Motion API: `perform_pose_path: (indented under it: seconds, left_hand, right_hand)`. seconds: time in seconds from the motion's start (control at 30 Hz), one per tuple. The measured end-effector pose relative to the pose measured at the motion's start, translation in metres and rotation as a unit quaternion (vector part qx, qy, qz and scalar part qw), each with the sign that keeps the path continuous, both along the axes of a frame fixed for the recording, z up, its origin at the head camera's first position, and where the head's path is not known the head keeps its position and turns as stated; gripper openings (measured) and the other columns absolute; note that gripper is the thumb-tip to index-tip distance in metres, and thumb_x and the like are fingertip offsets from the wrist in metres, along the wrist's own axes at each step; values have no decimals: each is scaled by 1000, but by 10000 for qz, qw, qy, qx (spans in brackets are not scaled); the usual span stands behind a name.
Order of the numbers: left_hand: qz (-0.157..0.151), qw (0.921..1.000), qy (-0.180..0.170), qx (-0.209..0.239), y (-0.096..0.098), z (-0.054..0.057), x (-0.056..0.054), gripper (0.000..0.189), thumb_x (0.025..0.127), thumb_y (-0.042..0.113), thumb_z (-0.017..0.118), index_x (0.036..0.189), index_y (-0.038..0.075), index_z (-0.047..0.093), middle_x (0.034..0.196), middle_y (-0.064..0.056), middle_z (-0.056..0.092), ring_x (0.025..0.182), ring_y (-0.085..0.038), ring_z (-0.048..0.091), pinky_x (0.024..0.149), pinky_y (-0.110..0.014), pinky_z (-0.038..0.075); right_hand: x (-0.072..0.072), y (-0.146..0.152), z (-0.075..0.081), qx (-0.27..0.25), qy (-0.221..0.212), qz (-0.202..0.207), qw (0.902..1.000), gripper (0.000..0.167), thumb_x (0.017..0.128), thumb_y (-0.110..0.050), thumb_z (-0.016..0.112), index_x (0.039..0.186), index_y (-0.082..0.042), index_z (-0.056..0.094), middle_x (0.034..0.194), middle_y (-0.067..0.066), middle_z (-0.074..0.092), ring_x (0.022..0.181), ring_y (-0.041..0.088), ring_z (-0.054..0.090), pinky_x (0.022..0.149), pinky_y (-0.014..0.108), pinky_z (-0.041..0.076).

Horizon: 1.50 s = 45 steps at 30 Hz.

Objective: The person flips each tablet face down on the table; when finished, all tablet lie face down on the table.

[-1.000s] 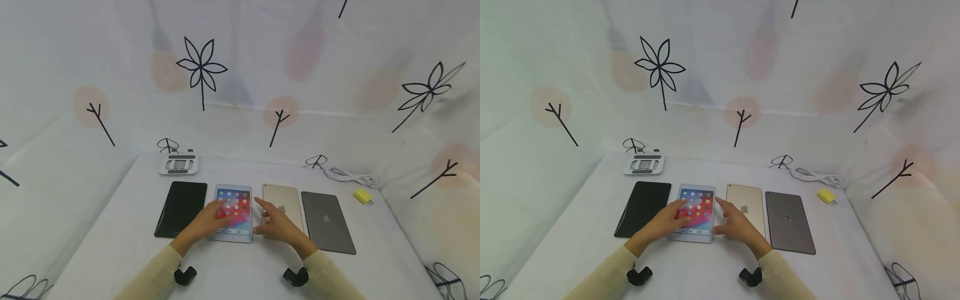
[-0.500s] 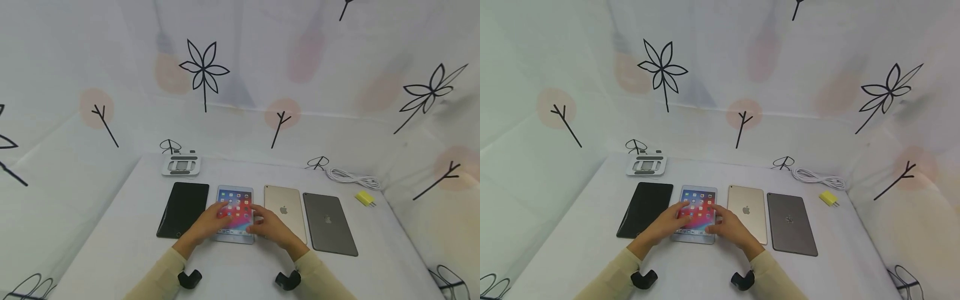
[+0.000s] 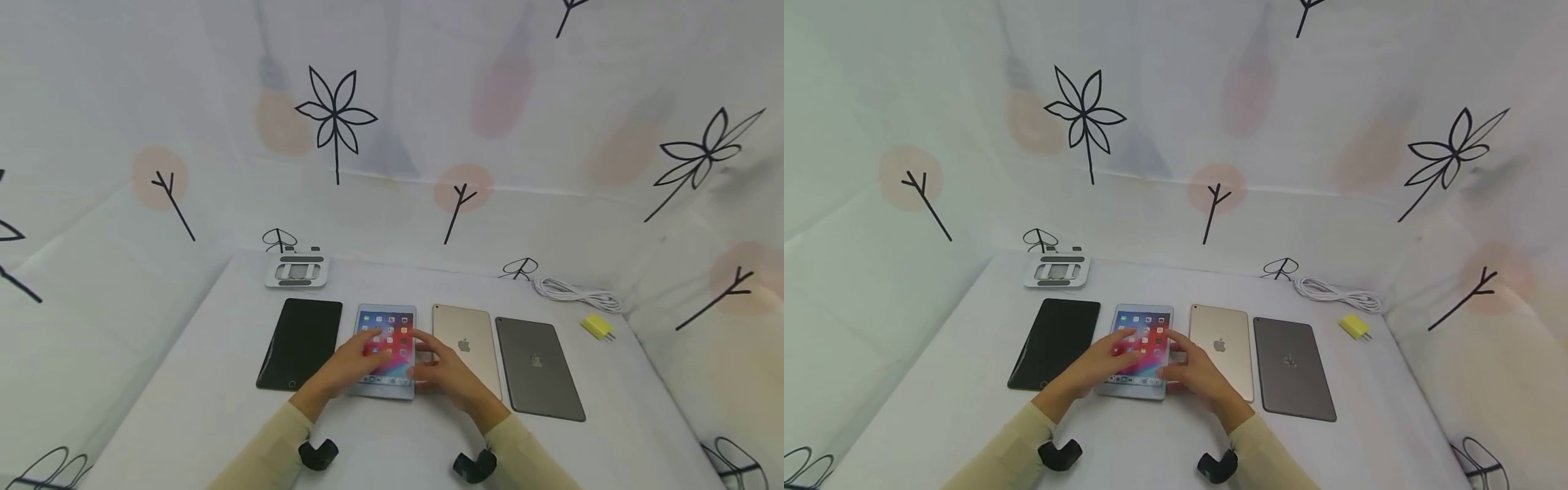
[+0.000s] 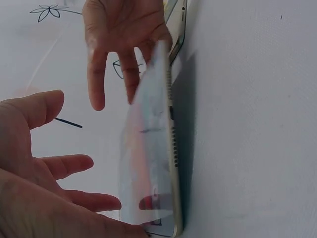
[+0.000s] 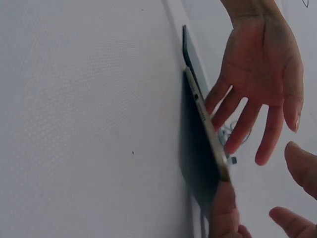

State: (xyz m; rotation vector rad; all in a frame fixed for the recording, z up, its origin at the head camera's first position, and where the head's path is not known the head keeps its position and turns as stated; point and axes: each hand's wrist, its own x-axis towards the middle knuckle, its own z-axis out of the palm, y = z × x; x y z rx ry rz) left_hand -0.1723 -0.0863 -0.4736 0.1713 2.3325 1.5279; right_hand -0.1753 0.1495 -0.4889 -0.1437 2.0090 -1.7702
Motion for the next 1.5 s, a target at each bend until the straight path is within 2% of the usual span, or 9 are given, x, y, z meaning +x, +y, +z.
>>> perform_pose_path:
  seconds: [0.17,0.37,0.63,0.73,0.87,1.03,1.2,1.3,1.5]
  left_hand:
    - [7,9998,-75,200,7,3,0,77,95,51,66,158,17,39,157,-16,42,142,-42,40,108,-67,39]
    - [254,9972,-320,630,10,6,-2,76,96,59,61,159,22,38,157,-19,41,137,-42,43,111,-69,35]
    - [-104,9915,-163,1288,10,11,1,73,102,55,53,163,24,27,167,-18,25,151,-47,24,111,-74,26]
    - [-235,9857,-38,1666,10,12,1,73,104,48,52,164,22,21,169,-14,18,154,-42,17,114,-72,21]
    - [-1,9758,47,2184,8,13,-3,64,106,35,50,164,20,25,167,-12,27,151,-40,27,115,-73,20]
    - [708,9566,153,2824,2,16,-9,58,103,18,50,159,19,37,153,-15,48,131,-35,51,106,-56,46]
    - [1106,9413,232,3180,-2,16,-12,55,105,14,50,158,18,39,143,-20,56,110,-27,65,83,-39,60]
    - [1219,9407,272,3154,-5,15,-13,60,105,13,53,161,19,32,140,-23,58,104,-25,70,79,-40,62]
    - [1397,9492,321,2800,-12,10,-15,71,99,9,65,161,22,33,130,-23,64,98,-25,72,75,-36,62]
  right_hand:
    - [3,-1,1,-824,-28,-126,9965,86,94,-18,71,163,-24,21,156,17,38,119,30,60,93,42,58]
    - [7,-11,6,-1524,285,716,9853,84,95,-21,66,164,-15,18,161,16,30,126,30,59,96,42,56]
    - [12,-29,12,-950,570,1548,9817,98,94,-25,73,162,-45,6,172,1,6,151,41,30,109,56,44]
    - [14,-30,13,-641,819,1578,9820,102,90,-26,77,161,-48,6,172,-5,-1,153,45,18,112,64,37]
    - [17,-29,12,-137,1260,1592,9791,103,88,-28,82,162,-46,12,172,-6,0,156,40,8,113,63,35]
    - [20,-28,9,485,1990,1184,9716,108,84,-21,85,165,-29,14,172,10,-2,155,42,13,108,55,46]
    - [19,-23,7,1082,2020,287,9730,109,80,-19,88,164,-12,19,167,22,17,136,46,48,94,43,57]
    - [18,-20,10,1312,1826,-28,9744,110,77,-18,90,163,-14,22,158,21,39,114,37,64,85,39,59]
    - [17,-15,16,1486,1727,-301,9732,110,73,-16,93,163,-20,28,148,12,48,100,23,61,78,31,55]
